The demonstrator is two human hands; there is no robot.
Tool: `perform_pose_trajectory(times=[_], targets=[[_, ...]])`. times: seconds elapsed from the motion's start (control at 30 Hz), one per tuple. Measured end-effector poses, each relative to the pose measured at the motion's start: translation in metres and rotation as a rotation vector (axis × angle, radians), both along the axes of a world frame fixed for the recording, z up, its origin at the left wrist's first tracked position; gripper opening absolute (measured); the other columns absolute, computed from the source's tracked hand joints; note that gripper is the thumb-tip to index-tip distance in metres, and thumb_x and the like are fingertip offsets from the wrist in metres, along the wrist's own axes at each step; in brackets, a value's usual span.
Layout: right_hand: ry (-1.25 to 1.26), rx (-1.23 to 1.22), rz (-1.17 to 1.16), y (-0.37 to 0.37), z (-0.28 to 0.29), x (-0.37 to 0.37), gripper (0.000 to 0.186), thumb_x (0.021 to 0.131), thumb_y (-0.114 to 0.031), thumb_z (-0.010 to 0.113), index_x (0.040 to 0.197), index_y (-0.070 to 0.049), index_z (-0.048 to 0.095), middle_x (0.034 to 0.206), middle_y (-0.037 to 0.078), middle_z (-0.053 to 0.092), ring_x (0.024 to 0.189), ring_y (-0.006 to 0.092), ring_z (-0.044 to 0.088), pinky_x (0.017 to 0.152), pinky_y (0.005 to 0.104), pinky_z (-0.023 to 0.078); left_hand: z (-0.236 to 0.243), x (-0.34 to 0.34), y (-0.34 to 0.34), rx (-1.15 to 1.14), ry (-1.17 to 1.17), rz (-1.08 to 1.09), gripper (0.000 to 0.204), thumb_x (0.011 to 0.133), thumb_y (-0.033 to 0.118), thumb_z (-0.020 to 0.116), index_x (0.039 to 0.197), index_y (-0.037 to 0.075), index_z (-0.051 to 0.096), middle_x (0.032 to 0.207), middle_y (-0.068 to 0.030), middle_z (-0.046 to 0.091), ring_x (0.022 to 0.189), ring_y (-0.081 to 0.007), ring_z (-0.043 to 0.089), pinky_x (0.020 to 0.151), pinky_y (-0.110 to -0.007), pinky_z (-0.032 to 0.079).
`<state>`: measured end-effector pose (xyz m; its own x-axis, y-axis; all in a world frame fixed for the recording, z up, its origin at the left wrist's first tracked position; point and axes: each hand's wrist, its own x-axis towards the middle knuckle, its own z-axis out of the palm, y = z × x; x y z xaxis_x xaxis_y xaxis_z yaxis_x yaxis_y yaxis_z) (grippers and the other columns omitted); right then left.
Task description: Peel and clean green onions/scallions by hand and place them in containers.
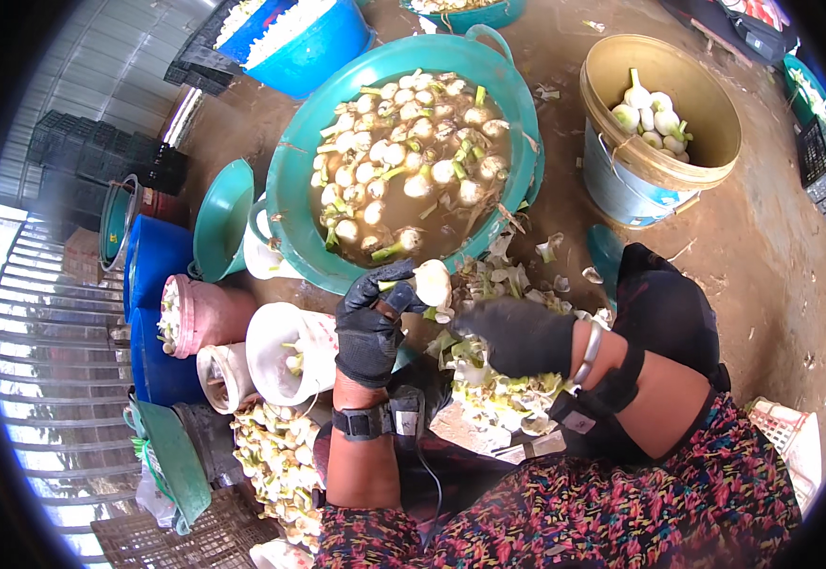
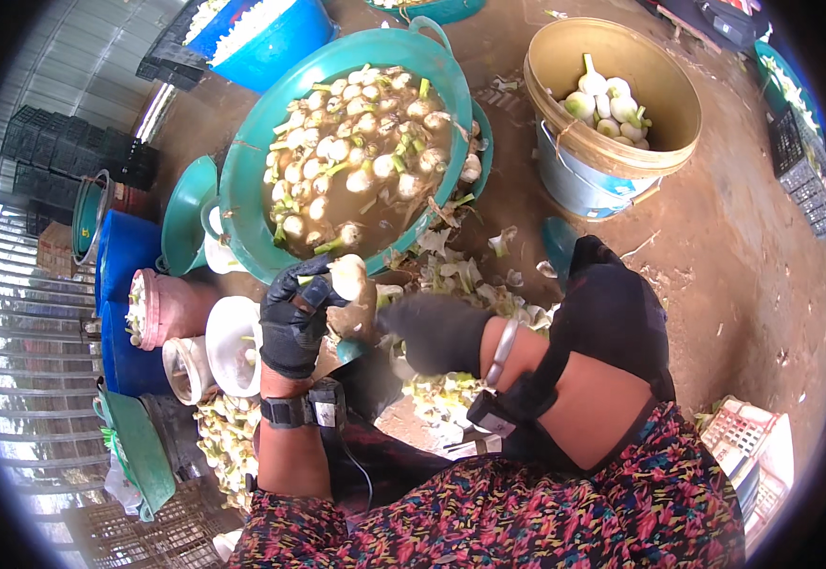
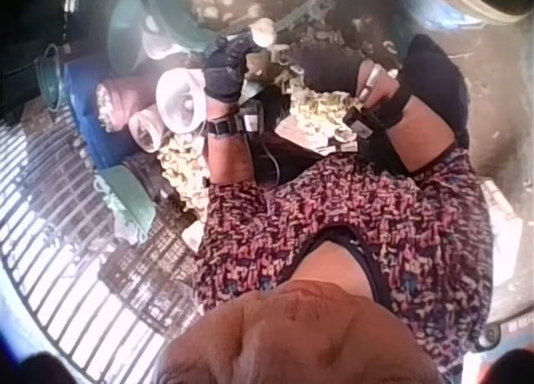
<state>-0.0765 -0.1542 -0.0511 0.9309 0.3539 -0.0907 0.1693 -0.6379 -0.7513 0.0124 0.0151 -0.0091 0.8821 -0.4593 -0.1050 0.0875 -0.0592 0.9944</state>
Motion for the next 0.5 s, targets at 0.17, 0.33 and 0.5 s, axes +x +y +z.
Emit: perform_pose_trajectory(times=[0.17,0.33,0.5], targets=[[-0.375,0.658,-0.495,-0.014,0.016,0.013,0.026,0.066,-0.011,0.061,0.091,-0.006,0.059,0.082,0.013,0.058,0.078,0.0303,0.058,0.070,0.0390,0.045,-0.006,-0.002,-0.004,0.093,-0.132,-0.058,0.021,0.076,-0.002,0.064,0.096,0.001,0.060,0.091,-0.0046,0.062,0.080,-0.0106,0.057,0.073,-0.025,0.047],[-0.476,0.444,-0.369,-0.022,0.013,0.019,0.020,0.067,-0.011,0.060,0.086,-0.006,0.059,0.080,0.014,0.057,0.078,0.0324,0.056,0.071,0.0396,0.044,-0.001,-0.004,-0.012,0.184,-0.237,-0.137,0.021,0.074,-0.003,0.065,0.094,0.003,0.061,0.091,-0.0034,0.062,0.082,-0.0106,0.057,0.074,-0.024,0.046],[-0.346,0.301,-0.309,-0.020,0.019,0.018,0.016,0.068,-0.013,0.059,0.082,-0.006,0.058,0.081,0.015,0.058,0.078,0.0327,0.056,0.071,0.0414,0.043,-0.002,-0.002,-0.010,0.354,-0.421,-0.246,0.020,0.075,0.003,0.066,0.094,0.001,0.060,0.086,-0.0065,0.062,0.079,-0.0128,0.058,0.071,-0.025,0.047]])
